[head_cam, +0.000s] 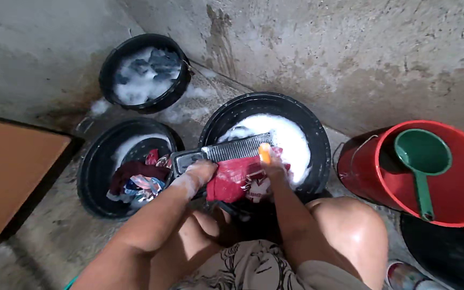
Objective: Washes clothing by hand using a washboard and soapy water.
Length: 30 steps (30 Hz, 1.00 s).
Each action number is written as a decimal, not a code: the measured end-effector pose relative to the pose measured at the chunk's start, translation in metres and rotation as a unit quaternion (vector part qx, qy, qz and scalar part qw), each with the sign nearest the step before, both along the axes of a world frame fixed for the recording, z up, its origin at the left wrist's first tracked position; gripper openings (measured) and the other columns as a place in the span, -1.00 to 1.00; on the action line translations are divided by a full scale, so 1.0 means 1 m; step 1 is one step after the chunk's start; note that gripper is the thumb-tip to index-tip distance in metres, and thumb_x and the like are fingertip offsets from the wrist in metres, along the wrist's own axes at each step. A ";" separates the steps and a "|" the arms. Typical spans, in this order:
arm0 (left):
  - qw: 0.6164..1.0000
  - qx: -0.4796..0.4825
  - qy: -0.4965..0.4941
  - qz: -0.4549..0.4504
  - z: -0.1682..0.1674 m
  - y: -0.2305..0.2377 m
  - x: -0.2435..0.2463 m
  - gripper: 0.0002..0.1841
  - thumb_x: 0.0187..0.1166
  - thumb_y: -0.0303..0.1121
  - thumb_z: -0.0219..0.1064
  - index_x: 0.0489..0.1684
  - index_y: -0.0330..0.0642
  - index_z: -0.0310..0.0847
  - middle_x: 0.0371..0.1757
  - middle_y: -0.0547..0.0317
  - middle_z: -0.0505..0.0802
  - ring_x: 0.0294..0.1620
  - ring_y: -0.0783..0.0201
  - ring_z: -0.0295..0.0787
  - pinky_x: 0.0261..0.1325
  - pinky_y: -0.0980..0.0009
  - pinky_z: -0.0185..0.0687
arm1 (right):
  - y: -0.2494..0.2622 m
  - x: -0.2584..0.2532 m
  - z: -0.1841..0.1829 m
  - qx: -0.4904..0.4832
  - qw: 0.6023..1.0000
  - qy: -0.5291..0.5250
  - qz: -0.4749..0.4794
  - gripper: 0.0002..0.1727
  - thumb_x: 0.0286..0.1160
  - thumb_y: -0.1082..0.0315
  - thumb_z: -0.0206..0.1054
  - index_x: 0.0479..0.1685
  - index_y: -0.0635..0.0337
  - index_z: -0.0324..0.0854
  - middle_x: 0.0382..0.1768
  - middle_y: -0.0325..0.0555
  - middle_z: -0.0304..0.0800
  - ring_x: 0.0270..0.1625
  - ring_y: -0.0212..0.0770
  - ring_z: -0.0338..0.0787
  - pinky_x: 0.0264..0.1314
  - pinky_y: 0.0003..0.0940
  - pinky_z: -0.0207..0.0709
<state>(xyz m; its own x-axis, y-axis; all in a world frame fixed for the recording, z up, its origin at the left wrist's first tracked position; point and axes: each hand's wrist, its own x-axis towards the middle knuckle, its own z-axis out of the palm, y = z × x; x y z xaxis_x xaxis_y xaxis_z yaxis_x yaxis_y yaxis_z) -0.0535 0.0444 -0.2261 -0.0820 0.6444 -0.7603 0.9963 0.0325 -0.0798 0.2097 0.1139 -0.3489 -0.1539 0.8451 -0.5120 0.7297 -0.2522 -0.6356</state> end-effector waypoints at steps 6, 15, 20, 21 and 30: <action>0.944 0.143 -0.180 0.236 0.020 0.019 -0.009 -0.59 0.82 -0.17 0.05 0.22 -0.35 0.65 0.18 -0.34 0.78 0.31 -0.23 0.70 0.42 -0.24 0.47 | 0.009 -0.026 0.000 0.058 0.921 0.201 -0.328 -0.31 0.47 0.26 0.52 0.59 0.31 0.43 0.36 0.30 0.70 0.39 0.14 0.72 0.50 0.10 0.55; 0.975 0.017 0.005 0.219 -0.020 0.016 -0.044 -0.47 0.68 0.02 0.19 0.26 -0.29 0.68 0.37 -0.32 0.73 0.48 -0.30 0.59 0.46 -0.38 0.41 | -0.038 -0.115 0.061 0.047 0.965 -0.007 0.257 -0.14 0.46 -0.10 0.39 0.84 -0.60 0.11 0.47 0.24 0.59 0.44 0.27 0.65 0.37 0.34 0.54; 0.975 0.010 -0.014 0.222 -0.025 0.019 -0.053 -0.52 0.66 0.00 0.23 0.24 -0.23 0.71 0.34 -0.29 0.76 0.46 -0.27 0.62 0.46 -0.37 0.41 | 0.023 -0.026 0.006 0.061 0.991 -0.115 0.029 -0.26 0.54 -0.16 0.29 0.74 -0.18 0.38 0.49 0.16 0.65 0.51 0.22 0.65 0.49 0.32 0.48; 0.974 0.009 -0.025 0.226 -0.026 0.019 -0.055 -0.53 0.67 -0.01 0.23 0.24 -0.23 0.71 0.34 -0.29 0.75 0.46 -0.27 0.62 0.47 -0.37 0.40 | 0.028 -0.023 0.004 0.048 0.993 -0.108 0.001 -0.22 0.55 -0.14 0.31 0.79 -0.16 0.31 0.51 0.18 0.61 0.54 0.22 0.62 0.52 0.30 0.46; 0.981 -0.023 0.000 0.195 -0.017 0.028 -0.052 -0.51 0.66 0.01 0.26 0.24 -0.24 0.71 0.35 -0.31 0.75 0.48 -0.28 0.60 0.46 -0.39 0.40 | -0.029 -0.087 0.045 0.070 0.976 -0.017 0.204 -0.23 0.48 -0.12 0.36 0.76 -0.23 0.35 0.39 0.27 0.68 0.41 0.27 0.69 0.41 0.31 0.55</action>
<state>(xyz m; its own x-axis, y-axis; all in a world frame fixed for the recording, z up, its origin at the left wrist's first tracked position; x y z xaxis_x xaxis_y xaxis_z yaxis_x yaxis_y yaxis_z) -0.1053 0.0723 -0.2432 -0.3158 0.5297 -0.7872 0.9088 0.4072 -0.0906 0.1229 0.0845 -0.3040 -0.4769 0.7792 -0.4068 0.7722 0.1503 -0.6174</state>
